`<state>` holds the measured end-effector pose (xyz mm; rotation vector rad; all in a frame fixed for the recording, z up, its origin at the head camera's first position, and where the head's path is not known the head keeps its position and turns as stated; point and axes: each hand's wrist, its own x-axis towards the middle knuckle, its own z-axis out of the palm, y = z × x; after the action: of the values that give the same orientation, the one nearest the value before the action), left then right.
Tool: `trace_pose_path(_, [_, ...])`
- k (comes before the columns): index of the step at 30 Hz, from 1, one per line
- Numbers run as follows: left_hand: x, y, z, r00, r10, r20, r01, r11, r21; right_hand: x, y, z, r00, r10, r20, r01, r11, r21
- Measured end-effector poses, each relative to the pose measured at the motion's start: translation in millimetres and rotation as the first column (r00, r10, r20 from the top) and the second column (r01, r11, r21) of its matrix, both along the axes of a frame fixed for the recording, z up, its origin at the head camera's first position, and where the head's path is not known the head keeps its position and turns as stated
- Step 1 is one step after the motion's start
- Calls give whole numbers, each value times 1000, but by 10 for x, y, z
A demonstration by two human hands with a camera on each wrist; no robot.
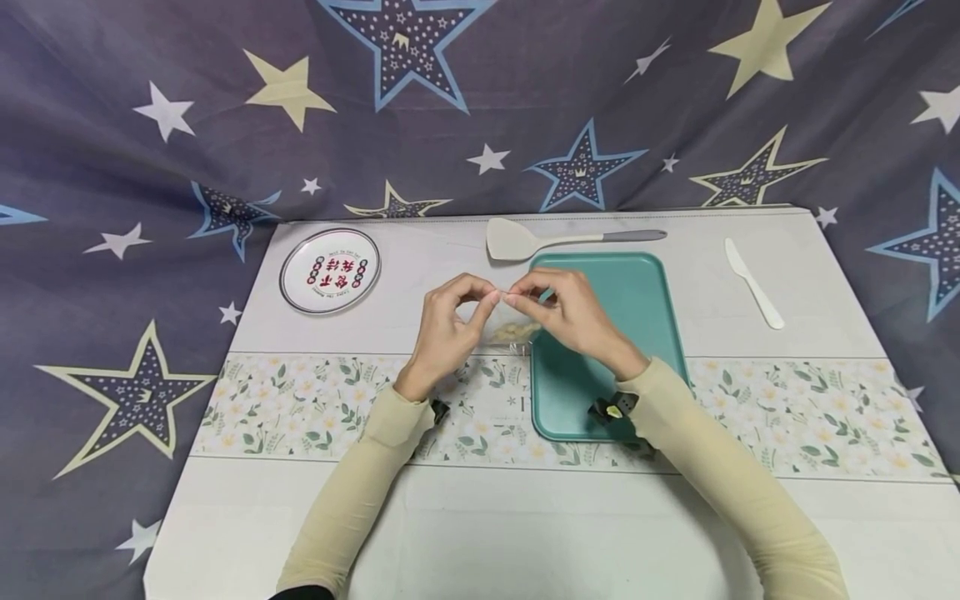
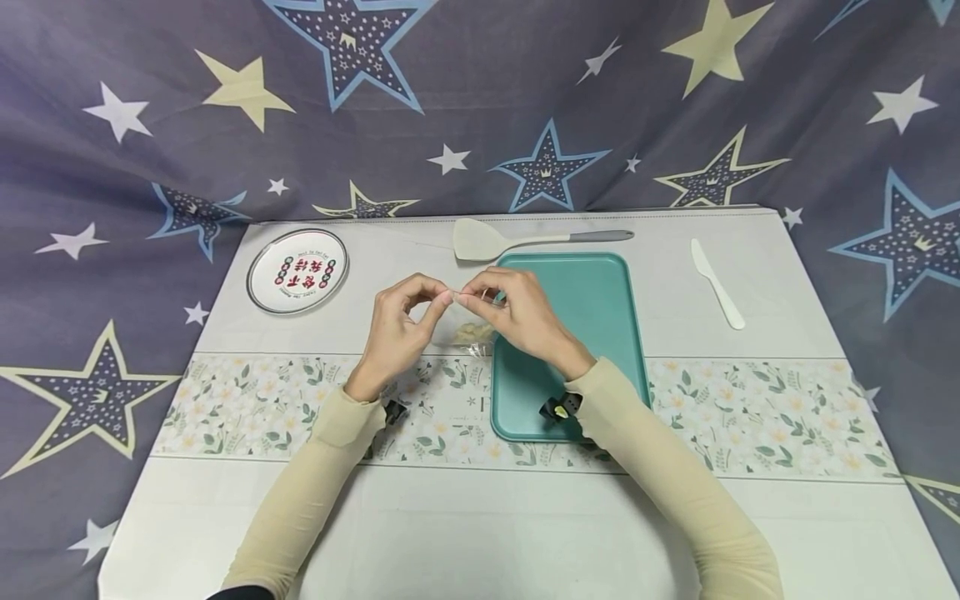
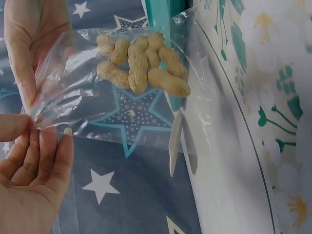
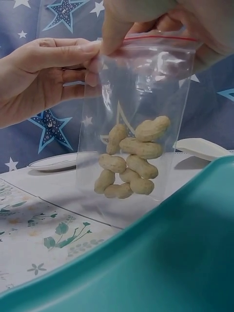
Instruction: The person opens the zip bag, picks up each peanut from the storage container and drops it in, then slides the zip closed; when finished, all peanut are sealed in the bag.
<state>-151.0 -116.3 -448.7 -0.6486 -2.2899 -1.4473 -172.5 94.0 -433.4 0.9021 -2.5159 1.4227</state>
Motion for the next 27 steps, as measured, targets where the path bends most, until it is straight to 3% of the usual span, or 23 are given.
trace_pose_path(14, [-11,1,-25,998,-4,62,3,1000,28,5,70,-53,998,-33,55,33,999,-4])
trace_pose_path(27, [-40,-10,-35,1000,18,26,-18,1000,20,-9,160,-88,993,-61,106,62,998,-11])
